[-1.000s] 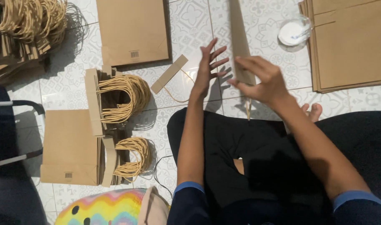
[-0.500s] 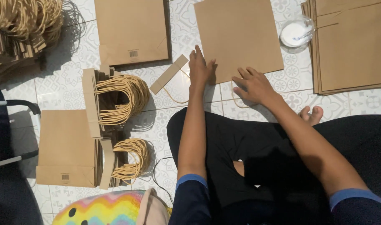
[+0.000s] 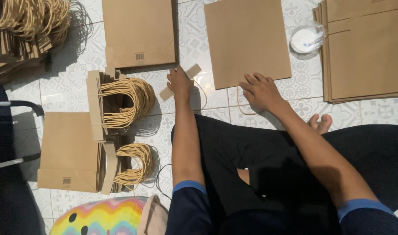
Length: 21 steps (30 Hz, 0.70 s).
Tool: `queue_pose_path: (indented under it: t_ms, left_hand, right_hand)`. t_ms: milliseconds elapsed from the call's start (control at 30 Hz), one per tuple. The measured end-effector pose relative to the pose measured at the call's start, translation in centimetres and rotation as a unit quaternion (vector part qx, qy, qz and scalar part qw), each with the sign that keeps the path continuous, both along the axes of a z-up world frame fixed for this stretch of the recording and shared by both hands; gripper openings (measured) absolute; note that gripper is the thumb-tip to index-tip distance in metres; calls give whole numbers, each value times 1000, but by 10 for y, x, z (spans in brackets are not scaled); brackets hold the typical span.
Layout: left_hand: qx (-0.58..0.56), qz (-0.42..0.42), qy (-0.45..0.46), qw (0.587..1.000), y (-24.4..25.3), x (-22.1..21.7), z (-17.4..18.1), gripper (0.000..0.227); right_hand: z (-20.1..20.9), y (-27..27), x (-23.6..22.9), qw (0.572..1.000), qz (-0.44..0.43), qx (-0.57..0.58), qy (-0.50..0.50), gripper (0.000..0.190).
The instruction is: The person sits on the floor and assembles flat brown paper bags by attaching handles. They apply glue to a cardboard reinforcement strip using a small stick, then press the strip onto the bag to secure the handle. The person repeats this process for multiple bags.
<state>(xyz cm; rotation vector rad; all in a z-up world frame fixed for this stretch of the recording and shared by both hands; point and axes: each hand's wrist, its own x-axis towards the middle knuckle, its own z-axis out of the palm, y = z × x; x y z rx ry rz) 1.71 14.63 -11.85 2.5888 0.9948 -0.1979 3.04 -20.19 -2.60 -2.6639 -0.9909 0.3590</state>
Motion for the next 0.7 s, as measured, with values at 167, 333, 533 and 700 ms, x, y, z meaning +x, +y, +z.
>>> queue_pose_path:
  t_ms: [167, 333, 533, 700]
  left_hand:
    - [-27, 0, -4, 1000, -20, -4, 49, 51]
    - [-71, -46, -115, 990, -67, -30, 148, 34]
    - [-137, -263, -239, 925, -138, -30, 234, 51]
    - [-58, -283, -440, 850, -187, -14, 246, 38]
  right_hand:
    - [4, -1, 8, 998, -17, 39, 35, 39]
    - [17, 2, 16, 951, -73, 242, 176, 47]
    - [17, 22, 21, 730, -148, 565, 354, 62]
    - [48, -13, 44, 657, -238, 637, 325, 28]
